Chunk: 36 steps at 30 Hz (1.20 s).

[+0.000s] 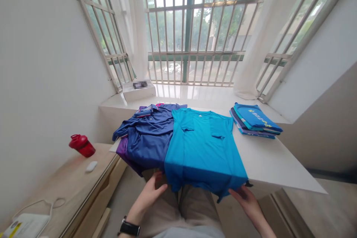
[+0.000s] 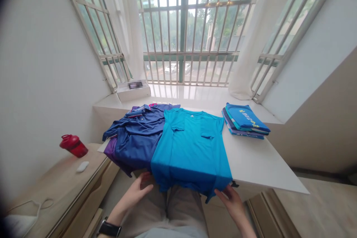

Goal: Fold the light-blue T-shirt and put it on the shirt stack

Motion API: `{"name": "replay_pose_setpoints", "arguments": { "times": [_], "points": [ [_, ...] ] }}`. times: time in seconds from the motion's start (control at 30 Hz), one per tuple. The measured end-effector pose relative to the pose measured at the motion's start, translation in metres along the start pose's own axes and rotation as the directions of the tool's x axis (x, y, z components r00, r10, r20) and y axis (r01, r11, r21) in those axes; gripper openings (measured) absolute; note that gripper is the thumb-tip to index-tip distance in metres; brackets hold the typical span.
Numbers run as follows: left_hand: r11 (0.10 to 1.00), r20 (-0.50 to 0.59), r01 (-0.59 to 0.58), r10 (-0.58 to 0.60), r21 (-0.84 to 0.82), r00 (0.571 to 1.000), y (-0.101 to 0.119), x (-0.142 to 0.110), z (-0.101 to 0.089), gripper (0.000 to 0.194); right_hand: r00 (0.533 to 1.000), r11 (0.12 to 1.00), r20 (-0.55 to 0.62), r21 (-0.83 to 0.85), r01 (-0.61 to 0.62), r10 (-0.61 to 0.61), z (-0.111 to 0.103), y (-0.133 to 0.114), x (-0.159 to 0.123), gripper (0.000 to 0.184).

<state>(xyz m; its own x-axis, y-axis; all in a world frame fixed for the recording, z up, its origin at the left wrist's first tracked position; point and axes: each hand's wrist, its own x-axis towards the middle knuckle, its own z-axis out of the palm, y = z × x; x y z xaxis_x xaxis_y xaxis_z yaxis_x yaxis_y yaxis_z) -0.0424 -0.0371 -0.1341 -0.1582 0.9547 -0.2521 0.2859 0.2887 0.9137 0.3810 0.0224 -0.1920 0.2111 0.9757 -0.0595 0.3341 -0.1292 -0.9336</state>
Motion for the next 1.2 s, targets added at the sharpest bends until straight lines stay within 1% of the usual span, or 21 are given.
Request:
{"name": "replay_pose_setpoints", "arguments": {
  "times": [0.03,0.1,0.17,0.23,0.33,0.4,0.5,0.53,0.63,0.7,0.73,0.8,0.83,0.9,0.93,0.97,1.0,1.03,1.07,1.1,1.2],
  "points": [
    [1.000,0.010,-0.019,0.019,-0.005,1.000,-0.002,0.007,0.008,0.067,0.997,0.999,0.076,0.024,-0.021,0.020,-0.002,-0.001,0.001,0.047],
    [0.998,0.067,-0.069,0.069,-0.011,0.995,-0.007,0.019,0.019,0.059,0.969,0.996,0.239,0.057,-0.071,0.055,-0.003,-0.002,-0.001,0.044],
    [0.992,0.129,-0.117,0.111,0.036,0.985,-0.015,0.028,0.026,0.050,0.951,0.998,0.306,0.023,-0.056,0.047,-0.003,-0.001,-0.006,0.044],
    [0.975,0.166,-0.167,0.142,0.147,0.976,-0.024,0.033,0.029,0.043,0.935,1.000,0.354,-0.021,-0.003,0.010,-0.002,0.001,-0.014,0.047],
    [0.935,0.157,-0.216,0.178,0.283,0.972,-0.034,0.031,0.030,0.037,0.934,0.992,0.353,-0.090,0.089,-0.052,-0.004,0.006,-0.031,0.050],
    [0.933,0.120,-0.228,0.201,0.279,0.972,-0.036,0.029,0.031,0.042,0.934,0.988,0.352,-0.105,0.111,-0.068,-0.008,0.010,-0.043,0.051],
    [0.951,0.103,-0.230,0.212,0.208,0.972,-0.031,0.029,0.037,0.062,0.924,0.999,0.380,-0.032,0.039,-0.024,-0.012,0.016,-0.060,0.053],
    [0.957,0.119,-0.228,0.209,0.181,0.971,-0.027,0.029,0.040,0.062,0.923,1.000,0.385,0.002,0.004,-0.004,-0.013,0.017,-0.066,0.055],
    [0.973,0.211,-0.212,0.189,0.094,0.959,-0.014,0.026,0.048,0.052,0.920,0.994,0.392,0.083,-0.065,0.027,-0.012,0.010,-0.078,0.060],
    [0.985,0.281,-0.174,0.164,0.013,0.946,-0.002,0.015,0.046,0.052,0.913,0.995,0.405,0.064,-0.072,0.039,-0.013,-0.003,-0.084,0.061],
    [0.990,0.314,-0.137,0.142,-0.039,0.939,0.005,0.007,0.042,0.054,0.917,0.997,0.397,0.042,-0.064,0.042,-0.015,-0.011,-0.087,0.060],
    [0.985,0.368,-0.050,0.109,-0.166,0.923,0.022,-0.015,0.028,0.058,0.928,0.998,0.371,0.025,-0.049,0.036,-0.023,-0.026,-0.094,0.057],
    [0.972,0.396,-0.022,0.115,-0.233,0.911,0.032,-0.027,0.020,0.059,0.938,0.997,0.346,0.056,-0.058,0.035,-0.027,-0.033,-0.097,0.055],
    [0.938,0.400,-0.042,0.188,-0.345,0.897,0.051,-0.049,0.003,0.060,0.970,0.973,0.232,0.193,-0.124,0.077,-0.038,-0.044,-0.106,0.055],
    [0.921,0.404,-0.057,0.225,-0.387,0.887,0.059,-0.059,-0.004,0.063,0.980,0.948,0.149,0.270,-0.170,0.133,-0.043,-0.048,-0.110,0.058],
    [0.906,0.412,-0.069,0.256,-0.417,0.874,0.065,-0.068,-0.009,0.068,0.977,0.919,0.059,0.330,-0.214,0.206,-0.047,-0.053,-0.115,0.061],
    [0.899,0.426,-0.077,0.277,-0.430,0.861,0.069,-0.076,-0.013,0.075,0.961,0.897,-0.016,0.365,-0.251,0.275,-0.052,-0.057,-0.119,0.064],
    [0.902,0.446,-0.080,0.284,-0.424,0.849,0.069,-0.082,-0.016,0.081,0.945,0.885,-0.055,0.372,-0.279,0.321,-0.055,-0.063,-0.124,0.065],
    [0.914,0.464,-0.083,0.277,-0.396,0.841,0.067,-0.089,-0.017,0.087,0.939,0.885,-0.053,0.356,-0.301,0.341,-0.058,-0.070,-0.128,0.065],
    [0.932,0.475,-0.088,0.259,-0.351,0.841,0.063,-0.094,-0.017,0.093,0.941,0.891,-0.021,0.329,-0.313,0.339,-0.061,-0.078,-0.133,0.064],
    [0.976,0.440,-0.105,0.181,-0.191,0.880,0.048,-0.111,-0.016,0.098,0.945,0.891,0.158,0.318,-0.323,0.286,-0.064,-0.104,-0.152,0.061]
  ]
}}
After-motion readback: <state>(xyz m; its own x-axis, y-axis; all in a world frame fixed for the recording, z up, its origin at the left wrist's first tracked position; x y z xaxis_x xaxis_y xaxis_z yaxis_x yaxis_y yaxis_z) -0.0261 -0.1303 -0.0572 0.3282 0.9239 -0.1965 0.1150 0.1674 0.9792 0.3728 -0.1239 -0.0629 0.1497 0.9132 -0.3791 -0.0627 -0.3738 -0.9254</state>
